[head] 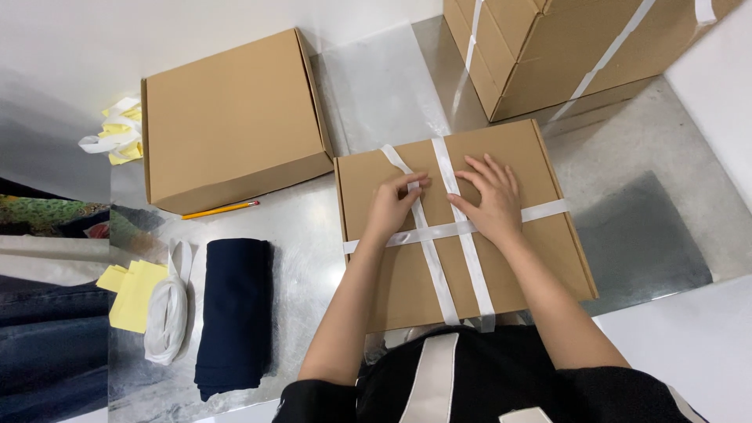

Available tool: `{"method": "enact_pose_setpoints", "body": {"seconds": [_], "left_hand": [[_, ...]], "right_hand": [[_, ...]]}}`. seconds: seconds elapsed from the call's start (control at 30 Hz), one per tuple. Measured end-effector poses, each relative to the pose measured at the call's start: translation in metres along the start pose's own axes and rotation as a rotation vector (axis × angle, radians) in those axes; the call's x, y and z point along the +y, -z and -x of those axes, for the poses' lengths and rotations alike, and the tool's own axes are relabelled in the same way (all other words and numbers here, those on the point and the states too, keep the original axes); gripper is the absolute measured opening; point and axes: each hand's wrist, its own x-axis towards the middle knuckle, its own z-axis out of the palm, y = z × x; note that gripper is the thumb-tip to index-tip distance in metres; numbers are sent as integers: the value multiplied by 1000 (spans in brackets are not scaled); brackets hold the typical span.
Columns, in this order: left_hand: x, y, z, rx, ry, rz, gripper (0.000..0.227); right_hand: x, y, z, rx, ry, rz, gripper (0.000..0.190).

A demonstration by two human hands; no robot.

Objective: The person ties a white ribbon around a cardboard box, forming a bow. They then pick up a yellow sticky note and a pencil, write on the note, and place it on the box before stacking it on top of other boxes.

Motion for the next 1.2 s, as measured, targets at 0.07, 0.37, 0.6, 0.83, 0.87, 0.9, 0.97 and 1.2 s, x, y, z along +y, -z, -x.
{"method": "enact_pose_setpoints", "body": {"seconds": [0.07, 0.37, 0.6, 0.83, 0.87, 0.9, 0.97, 1.2], "left_hand": [[15, 7, -7, -8, -24, 31, 31], [4, -16, -69, 8, -278, -59, 29], [-1, -24, -68, 80, -225, -76, 41], [38, 1, -48, 79, -57, 12, 58], [37, 0, -51, 75, -23, 45, 58], [36, -1, -53, 70, 12, 78, 58], [31, 0, -53, 64, -11, 172, 57], [-46, -37, -102, 1, -114, 540, 48]], "right_hand": [[3, -1, 1, -8, -1, 2, 49], [5, -3, -1, -26, -3, 22, 50], [5, -4, -3, -23, 6, 25, 50], [4, -1, 13, 197, 118, -146, 24], [8, -2, 20, 272, 151, -137, 17], [13, -3, 27, 347, 183, -128, 14], [7, -2, 52, 241, 158, -85, 18], [-37, 10, 121, -141, -102, -21, 35]]}}
